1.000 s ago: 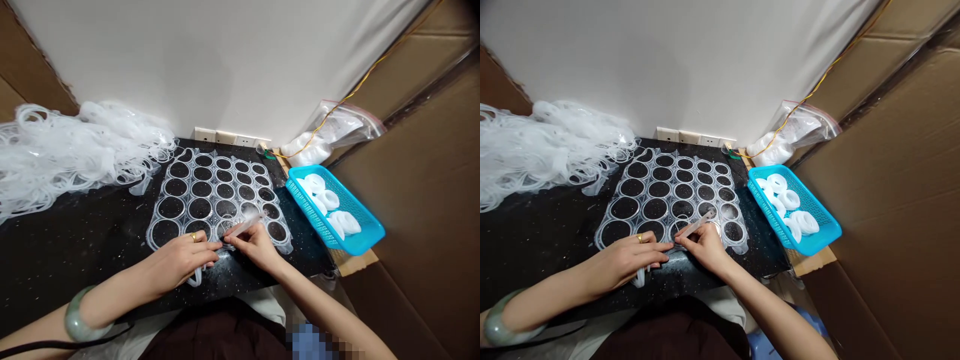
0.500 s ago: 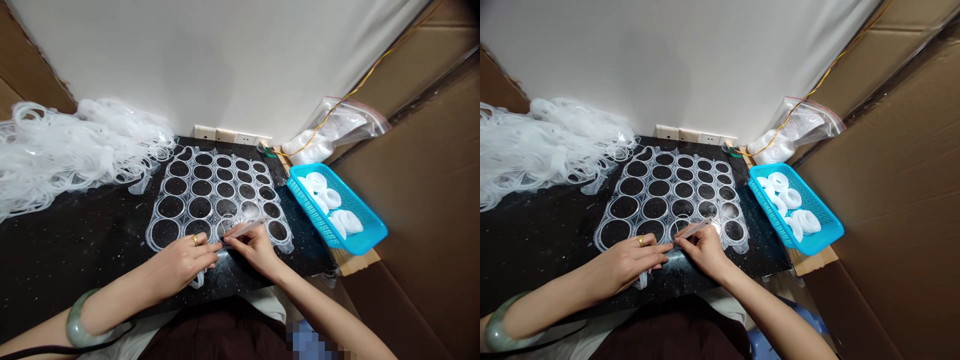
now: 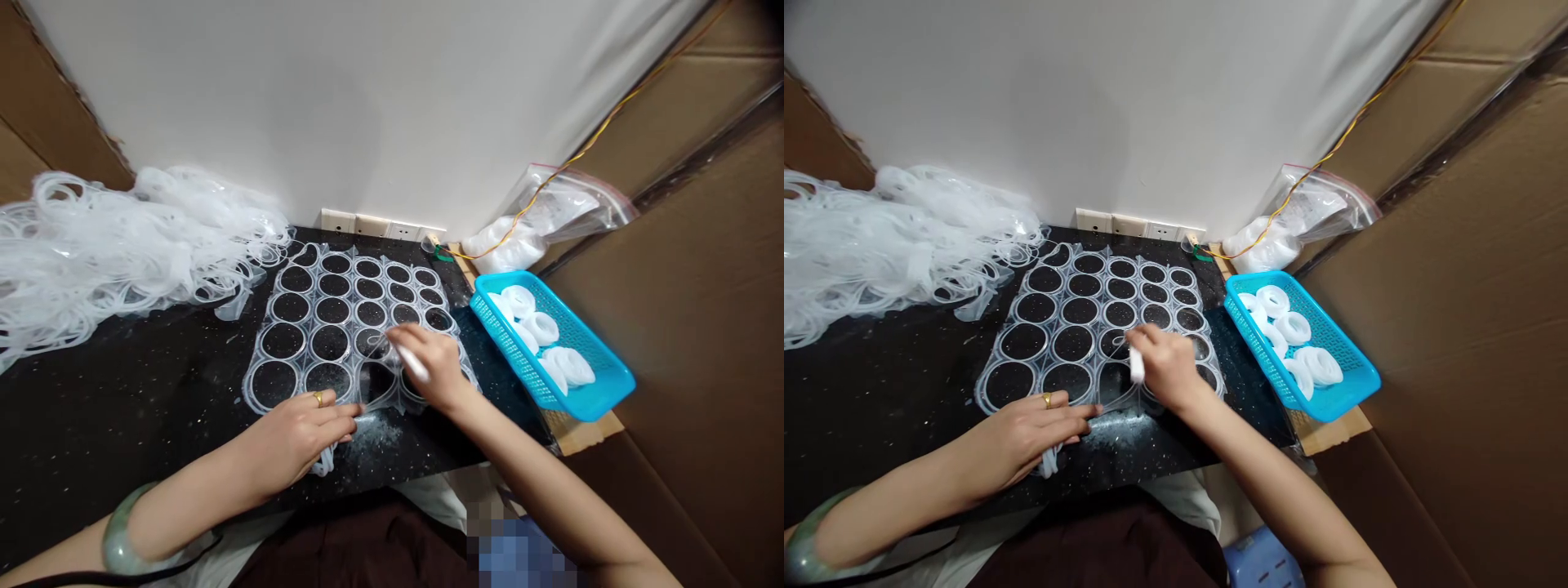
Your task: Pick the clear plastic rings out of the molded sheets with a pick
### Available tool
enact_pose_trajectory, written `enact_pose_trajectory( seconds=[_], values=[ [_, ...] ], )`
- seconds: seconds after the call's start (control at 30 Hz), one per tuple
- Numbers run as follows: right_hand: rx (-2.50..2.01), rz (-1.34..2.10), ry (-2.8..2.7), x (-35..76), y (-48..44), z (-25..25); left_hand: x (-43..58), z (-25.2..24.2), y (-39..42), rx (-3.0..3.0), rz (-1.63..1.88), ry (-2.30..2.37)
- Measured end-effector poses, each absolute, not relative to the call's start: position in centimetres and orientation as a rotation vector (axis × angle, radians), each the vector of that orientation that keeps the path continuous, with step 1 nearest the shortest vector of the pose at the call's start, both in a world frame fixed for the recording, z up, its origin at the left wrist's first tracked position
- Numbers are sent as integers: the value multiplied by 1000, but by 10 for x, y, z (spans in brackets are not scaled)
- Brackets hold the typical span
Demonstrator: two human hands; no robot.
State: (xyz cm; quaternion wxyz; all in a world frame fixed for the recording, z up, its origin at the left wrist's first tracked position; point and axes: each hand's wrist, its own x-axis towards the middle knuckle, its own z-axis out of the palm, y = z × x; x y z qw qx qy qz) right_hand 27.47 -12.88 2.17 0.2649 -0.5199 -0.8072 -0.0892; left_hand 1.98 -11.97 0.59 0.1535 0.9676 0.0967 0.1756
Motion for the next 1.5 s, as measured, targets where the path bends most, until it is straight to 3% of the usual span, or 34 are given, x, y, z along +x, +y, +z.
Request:
enact_pose_trajectory(
  seconds=[0.3,0.47,0.6,0.73,0.9,1.0,1.27,1.5],
  values=[
    [-1486,-217,-1786,300,-78,31,18,17,-121,2641,357,385],
    [-1427,503,-1562,284,-89,11,25,23,-109,2561,443,358],
    [-1378,1006,-1324,269,-98,14,31,18,-93,2455,717,442],
    [-1279,1256,-1195,259,-110,31,37,23,-82,2241,935,697],
    [-1156,1437,-1191,250,-124,45,47,31,-75,2075,781,682],
    [-1152,1414,-1262,254,-131,50,50,31,-74,1999,647,632],
    [-1367,777,-1511,310,-181,24,34,30,-67,2159,780,716],
    [-1499,772,-1839,334,-212,25,31,16,-65,2516,575,483]
  ],
)
